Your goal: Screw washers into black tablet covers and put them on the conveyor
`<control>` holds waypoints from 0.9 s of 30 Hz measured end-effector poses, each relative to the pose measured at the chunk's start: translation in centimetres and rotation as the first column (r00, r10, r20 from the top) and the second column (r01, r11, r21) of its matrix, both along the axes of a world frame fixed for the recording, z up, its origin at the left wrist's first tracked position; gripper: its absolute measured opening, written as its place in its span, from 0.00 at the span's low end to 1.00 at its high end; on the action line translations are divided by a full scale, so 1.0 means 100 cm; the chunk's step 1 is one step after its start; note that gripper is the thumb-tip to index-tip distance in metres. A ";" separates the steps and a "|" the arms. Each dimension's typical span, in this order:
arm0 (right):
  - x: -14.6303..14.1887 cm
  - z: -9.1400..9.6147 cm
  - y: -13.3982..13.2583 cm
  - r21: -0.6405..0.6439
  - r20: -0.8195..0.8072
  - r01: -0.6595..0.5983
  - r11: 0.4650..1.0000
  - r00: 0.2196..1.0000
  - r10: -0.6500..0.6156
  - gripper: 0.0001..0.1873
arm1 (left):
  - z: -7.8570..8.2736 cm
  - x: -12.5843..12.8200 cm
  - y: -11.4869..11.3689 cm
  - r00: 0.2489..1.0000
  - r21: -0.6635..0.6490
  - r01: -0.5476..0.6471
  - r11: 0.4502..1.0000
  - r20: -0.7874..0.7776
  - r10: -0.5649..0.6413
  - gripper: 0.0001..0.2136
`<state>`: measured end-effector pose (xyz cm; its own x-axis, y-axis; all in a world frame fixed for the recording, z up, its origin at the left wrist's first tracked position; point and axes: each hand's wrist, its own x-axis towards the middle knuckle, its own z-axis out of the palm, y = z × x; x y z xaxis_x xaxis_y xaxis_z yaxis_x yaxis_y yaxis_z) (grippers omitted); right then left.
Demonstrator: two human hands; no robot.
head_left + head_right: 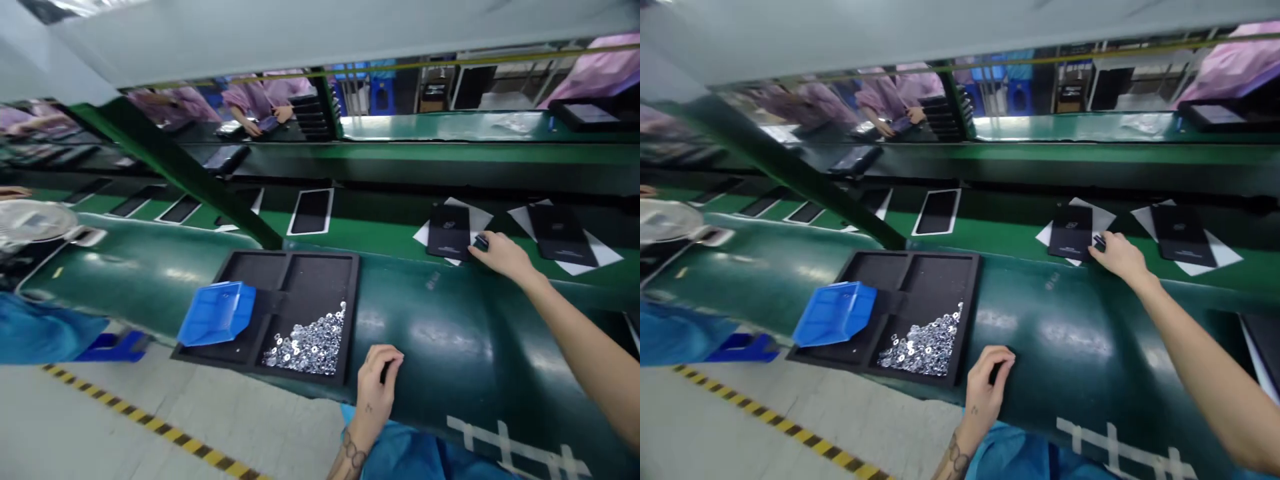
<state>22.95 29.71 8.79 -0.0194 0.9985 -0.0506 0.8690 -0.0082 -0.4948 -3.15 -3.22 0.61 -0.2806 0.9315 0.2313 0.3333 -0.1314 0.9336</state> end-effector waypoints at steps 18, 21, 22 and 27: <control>-0.409 -0.018 0.061 -0.213 -0.076 -0.507 0.835 0.861 0.503 0.24 | -0.025 0.006 0.005 0.969 -0.049 0.222 0.974 0.122 -0.214 0.17; -0.423 -0.015 0.064 -0.280 -0.058 -0.465 0.840 0.882 0.469 0.25 | -0.037 0.008 0.006 0.964 0.005 0.241 0.970 0.111 -0.240 0.20; -0.425 -0.014 0.064 -0.291 -0.057 -0.456 0.841 0.886 0.460 0.24 | -0.039 0.009 0.006 0.965 0.015 0.240 0.971 0.108 -0.241 0.21; -0.416 -0.001 0.049 -0.217 -0.109 -0.422 0.880 0.907 0.407 0.16 | -0.048 0.009 0.004 0.973 -0.028 0.222 0.975 0.074 -0.219 0.20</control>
